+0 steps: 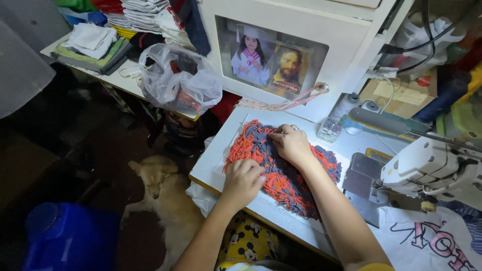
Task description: The person arranges a pile of red and blue fabric scraps on a white surface next to a sewing machine. They repeatedly pet a small dog lying on the floor beside them while organizing the scraps. Finally, they place a white t-shirt over the arranged fabric.
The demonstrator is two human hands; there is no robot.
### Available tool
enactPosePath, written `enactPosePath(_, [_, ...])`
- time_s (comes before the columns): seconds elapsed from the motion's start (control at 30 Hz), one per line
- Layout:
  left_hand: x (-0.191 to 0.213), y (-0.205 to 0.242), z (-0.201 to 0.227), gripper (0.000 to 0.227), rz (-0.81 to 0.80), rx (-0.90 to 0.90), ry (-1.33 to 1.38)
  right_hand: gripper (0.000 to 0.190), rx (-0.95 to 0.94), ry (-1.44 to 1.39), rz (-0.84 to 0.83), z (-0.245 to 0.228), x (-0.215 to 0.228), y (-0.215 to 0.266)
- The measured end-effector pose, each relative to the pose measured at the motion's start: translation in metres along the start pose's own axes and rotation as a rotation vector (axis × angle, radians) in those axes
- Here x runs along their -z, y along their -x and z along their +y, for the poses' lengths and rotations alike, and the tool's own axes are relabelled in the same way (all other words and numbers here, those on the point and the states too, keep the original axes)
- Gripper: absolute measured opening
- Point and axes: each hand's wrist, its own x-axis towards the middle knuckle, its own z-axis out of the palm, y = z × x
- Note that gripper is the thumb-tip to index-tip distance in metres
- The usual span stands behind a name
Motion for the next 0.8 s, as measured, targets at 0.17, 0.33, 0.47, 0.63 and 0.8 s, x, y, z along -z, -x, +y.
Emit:
enactPosePath(0.17, [0.025, -0.003, -0.027, 0.02, 0.161, 0.285, -0.027, 0.031, 0.082, -0.064, -0.1, -0.024, 0.001, 0.011])
enactPosePath(0.33, [0.023, -0.016, -0.056, 0.028, 0.076, 0.501, 0.04, 0.028, 0.05, 0.077, -0.131, -0.039, 0.01, 0.012])
enactPosePath(0.47, [0.015, -0.025, -0.063, 0.029, 0.03, 0.545, 0.012, 0.034, 0.277, -0.06, 0.028, -0.071, 0.035, 0.018])
enactPosePath(0.63, [0.002, -0.029, -0.076, 0.024, -0.019, 0.594, -0.026, 0.03, 0.427, -0.121, -0.004, -0.078, 0.01, 0.023])
enactPosePath(0.8, [0.024, -0.027, -0.063, 0.023, -0.09, 0.53, 0.029, 0.022, 0.458, -0.316, 0.084, -0.057, 0.002, 0.014])
